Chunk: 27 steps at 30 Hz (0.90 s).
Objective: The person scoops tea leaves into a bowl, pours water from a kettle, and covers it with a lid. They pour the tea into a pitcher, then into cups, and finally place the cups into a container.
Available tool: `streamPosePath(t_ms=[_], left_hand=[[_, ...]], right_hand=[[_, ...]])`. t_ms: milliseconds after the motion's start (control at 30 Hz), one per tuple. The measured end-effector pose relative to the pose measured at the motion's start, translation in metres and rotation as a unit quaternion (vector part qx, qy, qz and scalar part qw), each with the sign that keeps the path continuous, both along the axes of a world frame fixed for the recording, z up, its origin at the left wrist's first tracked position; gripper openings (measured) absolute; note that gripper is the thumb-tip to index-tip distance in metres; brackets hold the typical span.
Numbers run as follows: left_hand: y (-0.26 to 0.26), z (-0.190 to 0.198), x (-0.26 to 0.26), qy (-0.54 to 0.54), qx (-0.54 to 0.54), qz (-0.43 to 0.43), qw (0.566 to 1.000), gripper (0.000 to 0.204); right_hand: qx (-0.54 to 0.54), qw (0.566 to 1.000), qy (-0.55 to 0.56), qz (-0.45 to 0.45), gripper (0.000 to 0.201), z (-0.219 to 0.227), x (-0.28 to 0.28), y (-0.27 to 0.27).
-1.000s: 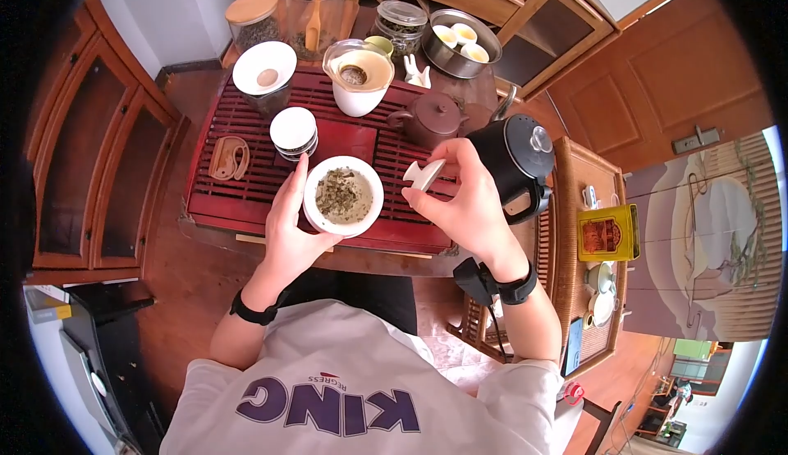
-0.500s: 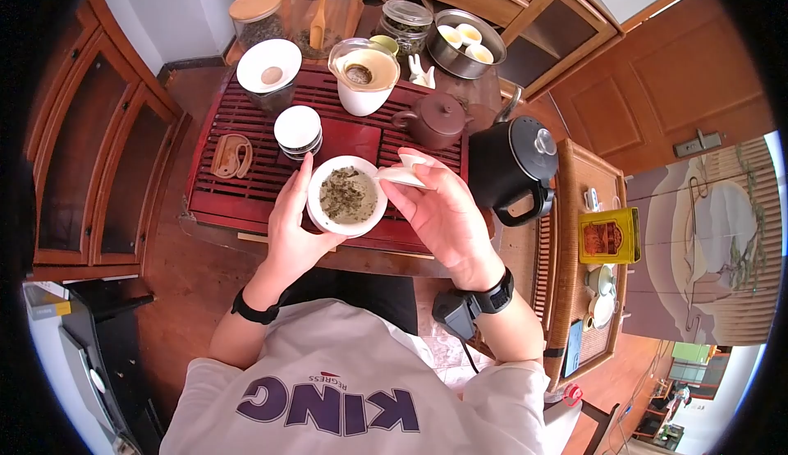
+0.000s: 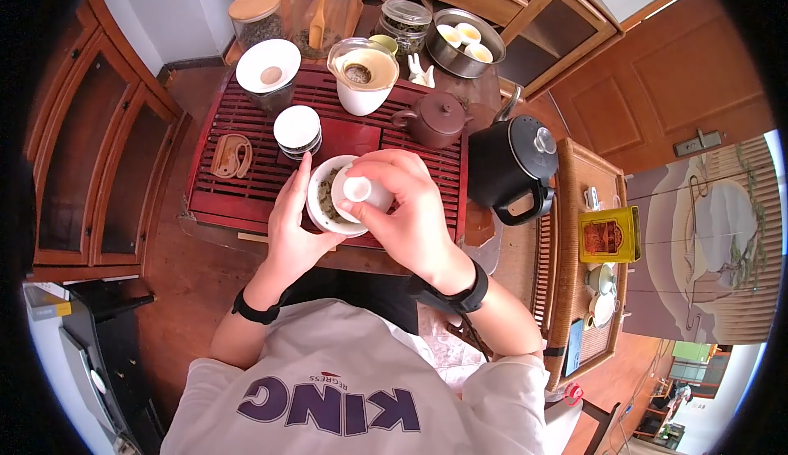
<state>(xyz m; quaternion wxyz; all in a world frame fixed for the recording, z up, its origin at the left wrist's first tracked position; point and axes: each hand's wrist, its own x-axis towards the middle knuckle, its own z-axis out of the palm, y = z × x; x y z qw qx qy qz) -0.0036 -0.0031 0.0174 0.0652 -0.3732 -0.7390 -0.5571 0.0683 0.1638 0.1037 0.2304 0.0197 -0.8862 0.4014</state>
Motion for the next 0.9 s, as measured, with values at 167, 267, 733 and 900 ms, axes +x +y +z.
streamPosePath(t_ms=[167,267,733,900], left_hand=[[0.001,0.003,-0.001,0.037,-0.011,0.024,0.999,0.118],[0.0,0.003,0.0,0.024,-0.012,0.018,0.999,0.117],[0.001,0.002,0.0,0.033,0.007,0.009,0.999,0.114],[0.0,0.004,0.001,0.038,-0.012,0.024,0.999,0.116]], right_hand=[[-0.007,0.999,-0.032,0.028,0.036,-0.005,-0.004,-0.006],[-0.025,0.996,-0.055,0.068,0.034,-0.014,-0.008,-0.006],[0.116,0.993,0.007,0.023,0.033,-0.012,-0.001,0.009],[0.12,0.992,0.031,0.009,0.031,-0.009,0.001,0.016]])
